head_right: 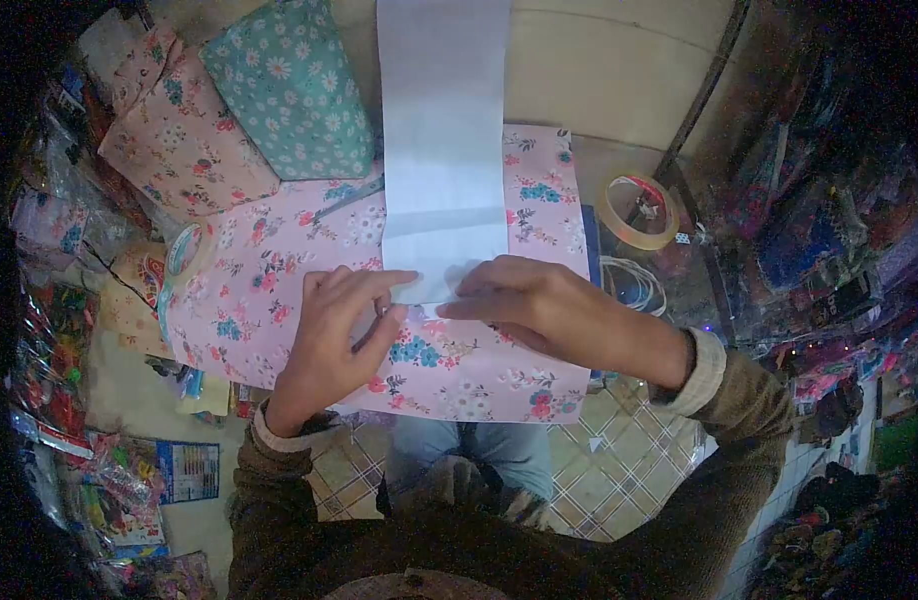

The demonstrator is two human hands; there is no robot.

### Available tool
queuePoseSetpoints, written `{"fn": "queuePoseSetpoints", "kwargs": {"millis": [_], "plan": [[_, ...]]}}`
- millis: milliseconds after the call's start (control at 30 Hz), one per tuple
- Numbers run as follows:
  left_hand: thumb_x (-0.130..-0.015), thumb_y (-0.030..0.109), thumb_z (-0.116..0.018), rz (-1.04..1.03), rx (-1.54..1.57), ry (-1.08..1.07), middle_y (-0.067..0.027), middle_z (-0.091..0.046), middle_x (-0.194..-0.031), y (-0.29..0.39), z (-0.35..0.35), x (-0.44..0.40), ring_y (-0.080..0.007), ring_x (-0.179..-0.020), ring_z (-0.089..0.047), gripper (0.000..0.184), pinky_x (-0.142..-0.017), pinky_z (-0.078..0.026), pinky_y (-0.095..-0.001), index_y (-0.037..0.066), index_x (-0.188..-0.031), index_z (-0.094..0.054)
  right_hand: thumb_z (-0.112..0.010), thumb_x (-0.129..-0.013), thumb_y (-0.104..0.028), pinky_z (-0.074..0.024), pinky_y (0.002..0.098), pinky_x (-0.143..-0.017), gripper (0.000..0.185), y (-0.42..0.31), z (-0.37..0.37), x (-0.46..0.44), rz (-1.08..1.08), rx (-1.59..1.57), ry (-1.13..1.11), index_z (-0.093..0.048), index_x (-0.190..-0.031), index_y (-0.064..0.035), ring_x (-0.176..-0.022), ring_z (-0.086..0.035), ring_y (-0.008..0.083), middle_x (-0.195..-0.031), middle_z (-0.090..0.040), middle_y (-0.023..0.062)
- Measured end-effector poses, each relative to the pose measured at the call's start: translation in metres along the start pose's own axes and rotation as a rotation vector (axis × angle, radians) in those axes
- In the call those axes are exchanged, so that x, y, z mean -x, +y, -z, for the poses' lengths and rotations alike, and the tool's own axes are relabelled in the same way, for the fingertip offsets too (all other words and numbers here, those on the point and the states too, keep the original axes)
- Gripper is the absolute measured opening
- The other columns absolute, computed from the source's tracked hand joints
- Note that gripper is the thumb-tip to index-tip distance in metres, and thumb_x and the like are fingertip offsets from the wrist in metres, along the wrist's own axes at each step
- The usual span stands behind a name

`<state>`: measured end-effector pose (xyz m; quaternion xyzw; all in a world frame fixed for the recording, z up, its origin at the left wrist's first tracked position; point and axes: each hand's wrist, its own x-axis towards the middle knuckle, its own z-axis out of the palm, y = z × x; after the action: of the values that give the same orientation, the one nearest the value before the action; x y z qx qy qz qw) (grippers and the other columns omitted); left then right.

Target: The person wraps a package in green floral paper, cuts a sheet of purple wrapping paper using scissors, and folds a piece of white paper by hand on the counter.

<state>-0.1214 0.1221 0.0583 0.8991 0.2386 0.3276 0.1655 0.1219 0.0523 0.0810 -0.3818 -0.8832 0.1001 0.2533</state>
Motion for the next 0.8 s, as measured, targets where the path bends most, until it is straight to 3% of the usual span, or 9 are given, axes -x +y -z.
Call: {"fn": "queuePoseSetpoints", "kwargs": {"millis": [333,533,800], "plan": [[-0.076,0.015,-0.067,0.047,-0.067,0.034,0.0023,-0.05,-0.069,0.0021,-0.0033,-0.002,-0.0154,-0.069,-0.049,0.033,-0.076,-0.028,-0.0365,0.011,-0.108,-0.059,-0.066,-0.068,0.007,-0.0536,0.0351,-0.08,0.052,-0.0055,0.0048,-0.0031,-0.021,0.029,-0.043,-0.066,-0.117,-0.0115,-0.094,-0.063,0.0266,-0.106,-0.061,0.0106],[-0.075,0.015,-0.068,0.056,-0.087,0.057,0.0029,-0.048,-0.067,0.0007,-0.0063,0.0009,-0.0155,-0.069,-0.048,0.032,-0.075,-0.027,-0.0366,0.012,-0.105,-0.059,-0.066,-0.068,0.005,-0.0538,0.0357,-0.078,0.05,-0.0039,0.0001,-0.0009,0.021,0.135,-0.055,-0.065,-0.117,-0.0073,-0.091,-0.064,0.0263,-0.105,-0.061,0.011],[-0.078,0.014,-0.066,0.046,-0.02,0.02,0.0034,-0.047,-0.067,-0.0036,-0.0011,0.0032,-0.0148,-0.068,-0.048,0.027,-0.075,-0.027,-0.0362,0.013,-0.104,-0.059,-0.063,-0.072,-0.006,-0.054,0.0337,-0.076,0.042,-0.0078,-0.0038,-0.0006,0.106,0.308,-0.025,-0.063,-0.115,-0.0038,-0.089,-0.064,0.0244,-0.101,-0.062,0.0101]]}}
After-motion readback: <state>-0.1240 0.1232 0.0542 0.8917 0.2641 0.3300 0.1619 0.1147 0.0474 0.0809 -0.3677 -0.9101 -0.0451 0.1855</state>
